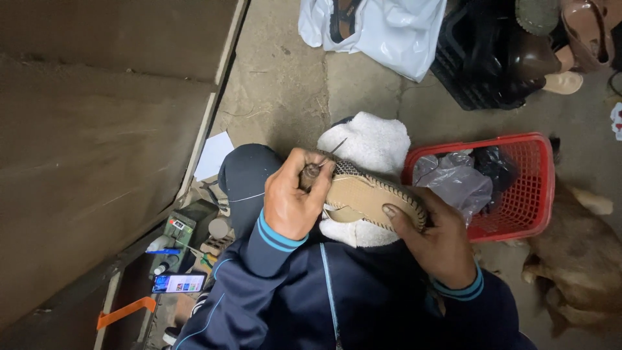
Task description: The person sits on the floor and sews a beige sandal using a needle and thread. They repeatedly push the needle through the sole and pull the thread to stitch the sandal, which rests on a white cloth on their lap.
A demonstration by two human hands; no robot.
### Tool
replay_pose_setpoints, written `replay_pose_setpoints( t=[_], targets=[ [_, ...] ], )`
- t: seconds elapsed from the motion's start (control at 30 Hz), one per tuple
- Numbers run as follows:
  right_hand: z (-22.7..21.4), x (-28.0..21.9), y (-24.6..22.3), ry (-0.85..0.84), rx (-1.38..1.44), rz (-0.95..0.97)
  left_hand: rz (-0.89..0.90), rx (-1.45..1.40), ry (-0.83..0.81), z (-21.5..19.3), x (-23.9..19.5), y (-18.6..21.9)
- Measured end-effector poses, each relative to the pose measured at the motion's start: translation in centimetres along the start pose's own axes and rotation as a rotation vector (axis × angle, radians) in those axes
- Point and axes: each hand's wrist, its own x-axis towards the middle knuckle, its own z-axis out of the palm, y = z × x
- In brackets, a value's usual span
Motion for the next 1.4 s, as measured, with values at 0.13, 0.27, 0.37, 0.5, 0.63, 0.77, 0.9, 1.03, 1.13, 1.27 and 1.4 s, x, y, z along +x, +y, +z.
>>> replay_pose_setpoints(
  t=[0.13, 0.27, 0.37, 0.5, 0.63, 0.77, 0.9, 1.03, 1.13, 1.27, 1.4],
  targets=[
    [-0.1, 0.1, -0.2, 0.024, 0.058, -0.011, -0.009, 0.019, -0.032, -0.6, 0.0, 1.4],
    [-0.1, -0.1, 0.1, 0.031, 0.065, -0.042, -0.029, 0.069, -0.073, -1.2, -1.0, 1.2],
    [0.1, -0.1, -0.2, 0.056, 0.067, -0.072, -0.030, 0.090, -0.096, -1.6, -1.7, 0.4],
    [0.3, -0.2, -0.7, 0.070, 0.071, -0.093, -0.003, 0.107, -0.131, -1.5, -2.8, -1.5],
    [0.2, -0.4, -1.0, 0.078, 0.084, -0.091, 0.000, 0.096, -0.143, -1.9, -2.6, -0.2],
    [0.2, -0.5, -1.1, 0.093, 0.077, -0.109, -0.008, 0.015, -0.158, -1.8, -2.9, -0.4],
    [0.0, -0.7, -1.0, 0.088, 0.056, -0.119, 0.025, 0.136, -0.187, -2.0, -2.5, -0.5],
    [0.1, -0.8, -0.9, 0.086, -0.006, -0.148, 0.019, 0.213, -0.172, -1.9, -2.5, -0.3],
    [0.3, -0.8, -1.3, 0.086, -0.021, -0.154, 0.023, 0.230, -0.176, -1.4, -2.5, -0.9],
    [0.8, -0.9, -1.5, 0.123, -0.049, -0.203, -0.024, 0.294, -0.190, -0.8, -2.7, -1.9],
    [1.1, -1.4, -2.0, 0.067, -0.100, -0.233, -0.086, 0.344, -0.229, -0.9, -3.8, -3.9]
  ],
)
